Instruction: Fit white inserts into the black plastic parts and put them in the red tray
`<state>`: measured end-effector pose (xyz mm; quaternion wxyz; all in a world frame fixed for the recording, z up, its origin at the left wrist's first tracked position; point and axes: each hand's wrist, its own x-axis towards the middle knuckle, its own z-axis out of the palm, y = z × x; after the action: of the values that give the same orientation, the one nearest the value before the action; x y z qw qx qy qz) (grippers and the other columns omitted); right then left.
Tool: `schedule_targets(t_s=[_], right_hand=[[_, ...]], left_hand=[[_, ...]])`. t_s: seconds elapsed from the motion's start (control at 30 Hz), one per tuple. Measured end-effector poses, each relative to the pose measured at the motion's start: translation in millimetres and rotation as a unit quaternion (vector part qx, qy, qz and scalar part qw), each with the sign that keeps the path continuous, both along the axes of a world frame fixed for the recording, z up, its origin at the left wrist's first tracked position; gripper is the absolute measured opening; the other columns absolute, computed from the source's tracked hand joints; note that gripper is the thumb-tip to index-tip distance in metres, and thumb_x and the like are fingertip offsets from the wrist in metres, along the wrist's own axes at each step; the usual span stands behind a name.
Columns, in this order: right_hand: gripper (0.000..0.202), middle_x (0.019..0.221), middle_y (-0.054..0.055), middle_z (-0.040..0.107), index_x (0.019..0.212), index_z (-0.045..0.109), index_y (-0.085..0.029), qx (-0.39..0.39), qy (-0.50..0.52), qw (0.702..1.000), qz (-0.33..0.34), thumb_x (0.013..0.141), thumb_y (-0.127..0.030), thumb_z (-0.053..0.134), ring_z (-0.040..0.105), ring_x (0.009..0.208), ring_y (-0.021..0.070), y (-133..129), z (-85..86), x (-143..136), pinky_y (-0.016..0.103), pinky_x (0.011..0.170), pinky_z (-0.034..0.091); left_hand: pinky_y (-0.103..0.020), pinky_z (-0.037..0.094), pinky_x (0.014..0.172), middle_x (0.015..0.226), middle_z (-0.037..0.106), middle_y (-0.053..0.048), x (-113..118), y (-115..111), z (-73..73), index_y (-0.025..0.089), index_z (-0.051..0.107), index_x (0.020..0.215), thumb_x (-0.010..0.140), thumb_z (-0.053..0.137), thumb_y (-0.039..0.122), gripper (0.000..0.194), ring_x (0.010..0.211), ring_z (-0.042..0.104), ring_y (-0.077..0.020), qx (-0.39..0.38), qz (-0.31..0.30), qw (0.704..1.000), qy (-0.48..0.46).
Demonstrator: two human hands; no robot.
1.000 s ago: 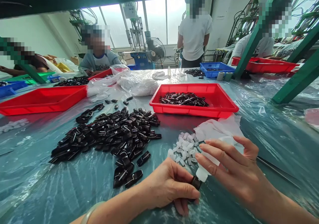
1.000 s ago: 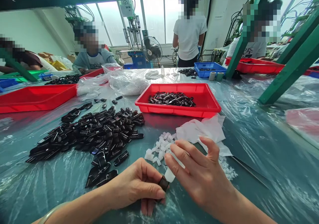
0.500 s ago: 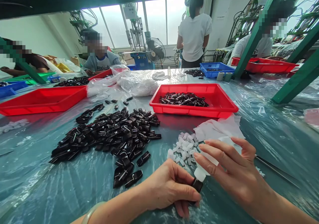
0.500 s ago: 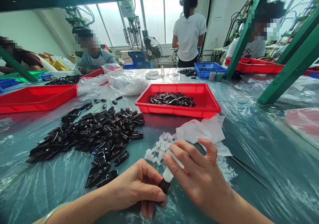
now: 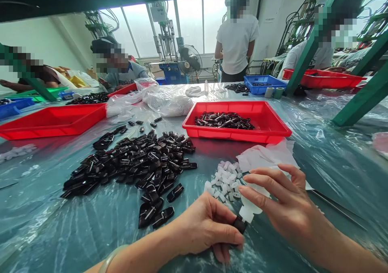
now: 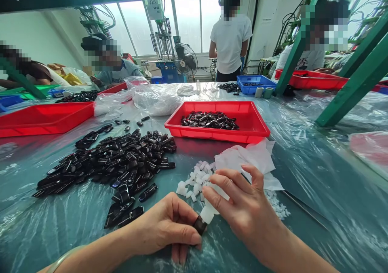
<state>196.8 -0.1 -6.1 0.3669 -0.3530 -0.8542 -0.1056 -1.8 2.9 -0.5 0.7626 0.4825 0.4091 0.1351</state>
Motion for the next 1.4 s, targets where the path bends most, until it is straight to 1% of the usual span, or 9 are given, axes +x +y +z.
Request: schedule_targets(t_s=[0.2,0.47,0.63,0.77,1.0,1.17,1.3,1.4], right_hand=[[0.022,0.097,0.003,0.064,0.094,0.061,-0.024,0.004,0.004,1.0,-0.015,0.088,-0.011,0.045,0.053,0.101,0.0184,1.4,-1.0,-3.9,0.045,0.094,0.023],[0.022,0.096,0.002,0.064,0.093,0.061,-0.024,-0.011,0.005,1.0,0.011,0.087,-0.011,0.045,0.054,0.099,0.0176,0.8,5.5,-1.8,0.043,0.095,0.023],[0.019,0.097,0.003,0.064,0.093,0.061,-0.022,-0.013,-0.001,1.0,0.022,0.087,-0.012,0.045,0.053,0.101,0.018,1.2,4.6,0.3,0.043,0.095,0.023],[0.018,0.098,0.002,0.064,0.093,0.061,-0.023,-0.012,-0.002,1.0,0.022,0.086,-0.012,0.048,0.052,0.102,0.0177,1.0,2.5,2.4,0.044,0.096,0.022],[0.021,0.098,0.003,0.064,0.095,0.061,-0.024,0.0,0.006,1.0,-0.009,0.087,-0.013,0.045,0.053,0.102,0.0187,-0.7,1.0,-0.8,0.045,0.095,0.022],[0.022,0.094,0.004,0.065,0.093,0.062,-0.022,0.008,0.014,1.0,-0.002,0.086,-0.009,0.045,0.054,0.099,0.0188,-2.3,6.0,-3.4,0.044,0.093,0.024],[0.022,0.096,0.004,0.065,0.094,0.062,-0.022,0.001,0.008,1.0,0.015,0.089,-0.013,0.042,0.053,0.101,0.0187,-0.9,7.5,-0.7,0.044,0.094,0.023],[0.021,0.097,0.003,0.065,0.093,0.062,-0.024,-0.001,0.004,1.0,0.011,0.088,-0.014,0.044,0.053,0.101,0.0182,0.1,5.7,0.8,0.044,0.095,0.022]], left_hand=[[-0.015,0.041,0.038,0.044,0.054,0.002,1.3,1.1,0.4,0.008,0.064,0.062,0.059,0.071,0.033,0.027,0.036,0.05,-0.0065,0.0,-0.005,1.0,0.001],[-0.016,0.042,0.039,0.044,0.055,0.001,-0.3,0.0,-2.7,0.009,0.064,0.061,0.059,0.071,0.034,0.026,0.037,0.05,-0.0072,-0.007,-0.01,1.0,-0.007],[-0.016,0.041,0.04,0.044,0.055,0.002,-1.2,0.7,-2.0,0.008,0.066,0.064,0.06,0.071,0.035,0.028,0.037,0.05,-0.0068,0.0,-0.011,1.0,-0.002],[-0.016,0.042,0.04,0.045,0.055,0.001,-0.6,1.1,-0.8,0.008,0.066,0.064,0.06,0.071,0.035,0.028,0.037,0.051,-0.0073,-0.001,-0.01,1.0,-0.002],[-0.015,0.042,0.038,0.046,0.056,0.001,0.6,2.1,-2.2,0.008,0.066,0.063,0.059,0.071,0.033,0.026,0.037,0.052,-0.0073,-0.009,-0.003,1.0,-0.016],[-0.015,0.042,0.038,0.044,0.056,0.001,0.6,1.1,-2.0,0.008,0.065,0.061,0.059,0.071,0.033,0.025,0.036,0.051,-0.007,-0.009,-0.005,1.0,-0.019],[-0.015,0.042,0.038,0.044,0.056,0.001,0.4,0.3,-1.1,0.009,0.066,0.063,0.059,0.071,0.033,0.025,0.036,0.051,-0.0069,-0.007,-0.002,1.0,-0.014],[-0.015,0.043,0.038,0.047,0.057,0.001,0.1,0.6,-1.5,0.009,0.067,0.064,0.06,0.071,0.032,0.025,0.037,0.052,-0.0072,-0.009,-0.003,1.0,-0.021]])
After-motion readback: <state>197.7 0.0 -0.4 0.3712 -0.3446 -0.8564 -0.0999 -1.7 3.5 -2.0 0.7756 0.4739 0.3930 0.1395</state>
